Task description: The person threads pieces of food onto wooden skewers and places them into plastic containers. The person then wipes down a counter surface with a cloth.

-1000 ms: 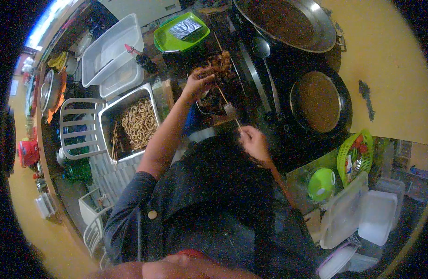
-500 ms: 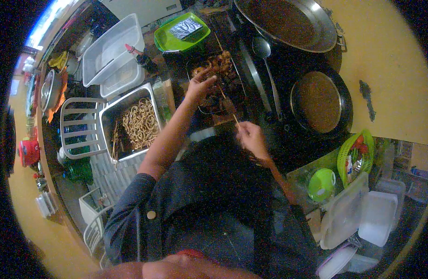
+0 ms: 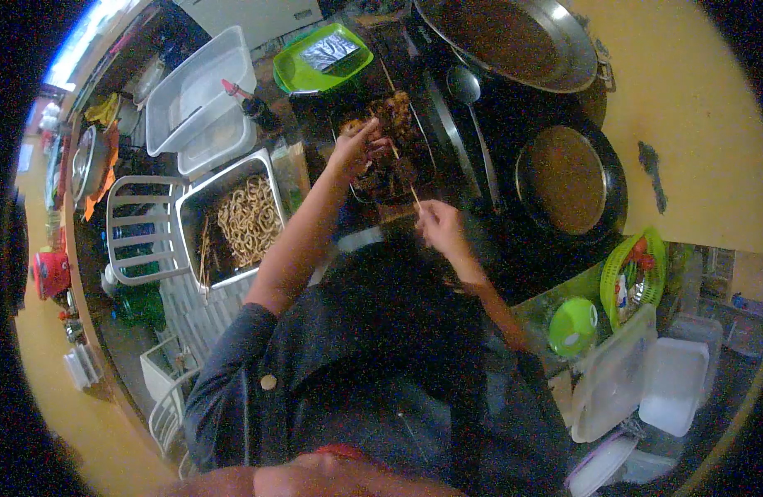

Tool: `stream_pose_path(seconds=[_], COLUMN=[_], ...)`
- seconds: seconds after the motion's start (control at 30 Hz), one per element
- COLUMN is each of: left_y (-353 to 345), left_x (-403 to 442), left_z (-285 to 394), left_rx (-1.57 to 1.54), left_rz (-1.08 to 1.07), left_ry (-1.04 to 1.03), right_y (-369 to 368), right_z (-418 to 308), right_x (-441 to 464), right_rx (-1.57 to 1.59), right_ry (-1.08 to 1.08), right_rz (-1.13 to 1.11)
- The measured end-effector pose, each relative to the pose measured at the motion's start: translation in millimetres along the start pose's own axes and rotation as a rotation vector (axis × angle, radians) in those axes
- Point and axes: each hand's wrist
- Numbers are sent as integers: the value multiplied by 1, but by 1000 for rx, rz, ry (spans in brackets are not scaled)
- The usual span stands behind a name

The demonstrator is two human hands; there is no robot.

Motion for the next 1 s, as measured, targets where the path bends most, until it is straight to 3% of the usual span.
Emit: stream_pose_path(seconds=[0.27,0.57,0.8,0.9,1.0], left_y=[23,-8,-1,17,51], left_x=[25,7,11,10,14], left_z=[-9,-11,16,34,8], left_rx=[-104,-113,60,524,1221], left_rz=[-82,-129,-207,-63,-98], left_ry=[-76,-12,12,-154,-590], right_y=[-9,-10,-1,9,20], right_z=[4,-4,-11,-14,2], right_x=[-7,14,28,22,20], right_rx=[14,14,99,82,53], right_ry=[-28,-4,17,-5,-30], right_rz=[-32,-38,-28,28,43])
Point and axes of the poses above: each hand's wrist, its own x-axis towards the middle knuckle, its own y-axis out of the back of the hand, z = x × y, and after that the axes turned 7 degrees about -z, right-handed
